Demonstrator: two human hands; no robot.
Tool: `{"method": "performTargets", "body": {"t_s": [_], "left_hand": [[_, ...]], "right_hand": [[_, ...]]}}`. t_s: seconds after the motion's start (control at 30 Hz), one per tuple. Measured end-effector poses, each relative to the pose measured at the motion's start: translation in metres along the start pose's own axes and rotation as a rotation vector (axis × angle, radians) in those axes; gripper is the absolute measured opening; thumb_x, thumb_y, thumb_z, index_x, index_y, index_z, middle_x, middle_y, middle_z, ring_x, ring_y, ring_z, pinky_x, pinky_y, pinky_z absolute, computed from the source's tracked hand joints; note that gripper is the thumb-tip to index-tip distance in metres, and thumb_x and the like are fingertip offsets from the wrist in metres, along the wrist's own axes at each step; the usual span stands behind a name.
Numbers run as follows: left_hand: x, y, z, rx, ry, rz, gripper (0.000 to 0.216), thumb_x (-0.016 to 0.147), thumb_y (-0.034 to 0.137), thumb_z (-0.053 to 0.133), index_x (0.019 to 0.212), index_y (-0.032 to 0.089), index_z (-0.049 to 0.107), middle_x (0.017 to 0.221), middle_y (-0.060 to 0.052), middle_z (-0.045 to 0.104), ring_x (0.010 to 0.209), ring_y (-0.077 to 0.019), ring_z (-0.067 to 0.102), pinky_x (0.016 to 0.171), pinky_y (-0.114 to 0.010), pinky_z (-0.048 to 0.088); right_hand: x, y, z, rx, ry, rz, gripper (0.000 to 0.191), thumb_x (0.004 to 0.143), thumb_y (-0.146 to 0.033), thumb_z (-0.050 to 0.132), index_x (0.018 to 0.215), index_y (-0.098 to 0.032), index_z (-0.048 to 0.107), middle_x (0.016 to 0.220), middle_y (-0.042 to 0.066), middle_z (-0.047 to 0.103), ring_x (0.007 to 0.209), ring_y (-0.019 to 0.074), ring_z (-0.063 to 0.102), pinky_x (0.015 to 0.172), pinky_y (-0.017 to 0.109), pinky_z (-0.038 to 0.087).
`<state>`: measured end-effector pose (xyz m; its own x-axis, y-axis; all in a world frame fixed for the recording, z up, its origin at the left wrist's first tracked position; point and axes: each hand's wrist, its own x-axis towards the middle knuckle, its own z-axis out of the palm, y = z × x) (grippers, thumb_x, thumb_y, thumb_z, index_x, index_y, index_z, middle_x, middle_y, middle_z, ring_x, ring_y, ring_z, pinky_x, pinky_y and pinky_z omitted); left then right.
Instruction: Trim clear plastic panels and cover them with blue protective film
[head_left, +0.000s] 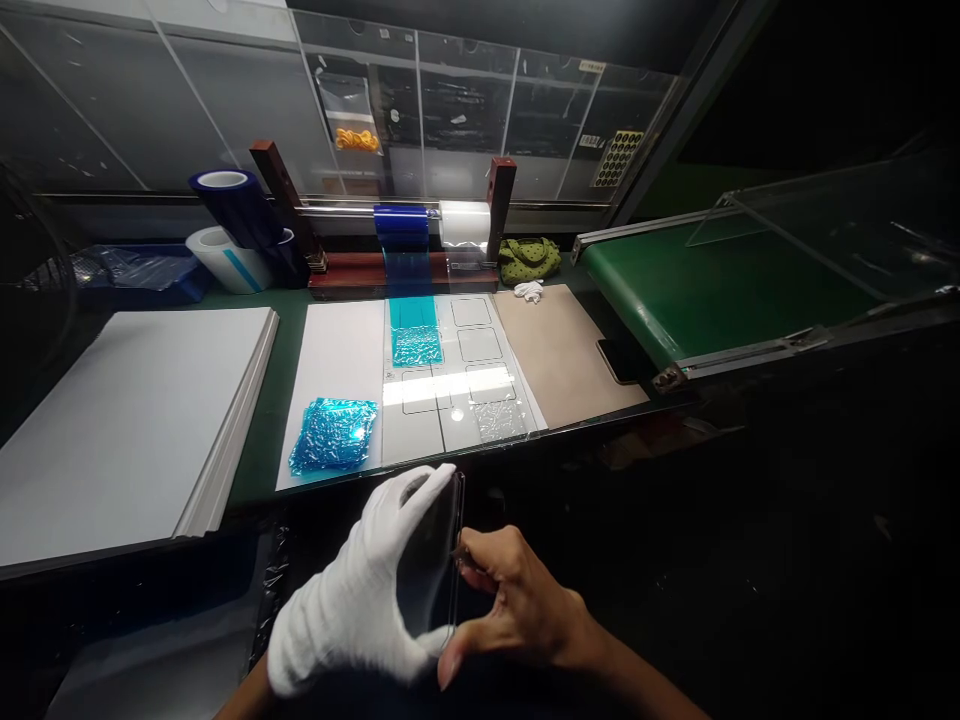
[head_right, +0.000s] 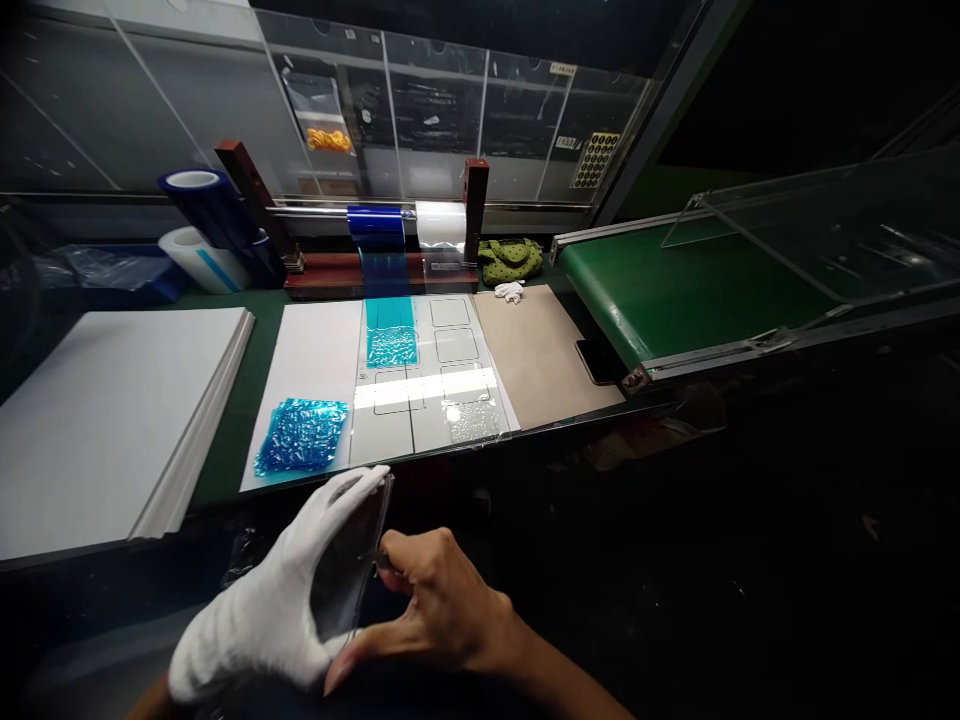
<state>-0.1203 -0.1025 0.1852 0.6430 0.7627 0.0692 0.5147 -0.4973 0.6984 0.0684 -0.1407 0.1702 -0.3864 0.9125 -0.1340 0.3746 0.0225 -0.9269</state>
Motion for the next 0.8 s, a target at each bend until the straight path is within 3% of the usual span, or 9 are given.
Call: {"method": "performTargets", "body": {"t_s": [0.2, 0.3, 0.4, 0.5, 0.57, 0.8], "left_hand": [[0.000, -0.004, 0.001, 0.089, 0.016, 0.008, 0.115, 0.052, 0.061, 0.071, 0.144, 0.018, 0.016, 0.140, -0.016, 0.031, 0.128, -0.0350, 0.035, 0.103, -0.046, 0.039], [-0.001, -0.005, 0.001, 0.220, 0.112, -0.043, 0.110, 0.054, 0.052, 0.070, 0.144, 0.017, 0.017, 0.138, -0.016, 0.032, 0.126, -0.0346, 0.036, 0.102, -0.047, 0.039], [-0.001, -0.003, -0.001, 0.372, 0.249, -0.094, 0.106, 0.055, 0.043, 0.070, 0.143, 0.014, 0.021, 0.131, -0.017, 0.039, 0.120, -0.0348, 0.040, 0.099, -0.049, 0.039], [0.002, 0.000, -0.002, 0.470, 0.320, -0.078, 0.103, 0.055, 0.045, 0.070, 0.142, 0.012, 0.025, 0.126, -0.017, 0.043, 0.115, -0.0351, 0.043, 0.097, -0.050, 0.039], [0.005, 0.003, -0.002, 0.518, 0.345, -0.060, 0.100, 0.056, 0.045, 0.069, 0.141, 0.012, 0.028, 0.124, -0.017, 0.044, 0.113, -0.0348, 0.043, 0.098, -0.050, 0.037], [0.016, 0.008, 0.000, 0.603, 0.352, 0.023, 0.092, 0.059, 0.039, 0.068, 0.139, 0.009, 0.033, 0.124, -0.019, 0.044, 0.114, -0.0341, 0.042, 0.099, -0.051, 0.034]], "right_hand": [[0.006, 0.002, 0.005, 0.034, 0.058, -0.091, 0.069, 0.046, -0.077, 0.066, 0.060, -0.021, 0.029, 0.058, -0.007, 0.030, 0.053, 0.0052, 0.026, 0.043, 0.017, 0.027], [0.004, 0.007, 0.006, -0.024, 0.306, -0.198, 0.071, 0.045, -0.076, 0.069, 0.059, -0.022, 0.025, 0.055, -0.008, 0.027, 0.050, 0.0050, 0.022, 0.042, 0.020, 0.021], [-0.001, 0.010, 0.000, -0.018, 0.490, -0.217, 0.058, 0.056, -0.068, 0.070, 0.064, -0.021, 0.037, 0.057, -0.008, 0.029, 0.049, 0.0057, 0.024, 0.044, 0.022, 0.022], [0.000, 0.009, -0.008, 0.061, 0.410, -0.194, 0.029, 0.076, -0.045, 0.065, 0.085, -0.019, 0.053, 0.057, -0.008, 0.030, 0.048, 0.0066, 0.030, 0.047, 0.021, 0.027], [0.004, 0.007, -0.012, 0.083, 0.366, -0.189, 0.018, 0.081, -0.031, 0.060, 0.093, -0.019, 0.057, 0.057, -0.008, 0.029, 0.048, 0.0067, 0.032, 0.048, 0.021, 0.029], [0.014, 0.004, -0.014, 0.027, 0.362, -0.218, 0.004, 0.082, -0.020, 0.057, 0.078, -0.017, 0.057, 0.055, -0.008, 0.036, 0.046, 0.0052, 0.033, 0.047, 0.020, 0.028]]}}
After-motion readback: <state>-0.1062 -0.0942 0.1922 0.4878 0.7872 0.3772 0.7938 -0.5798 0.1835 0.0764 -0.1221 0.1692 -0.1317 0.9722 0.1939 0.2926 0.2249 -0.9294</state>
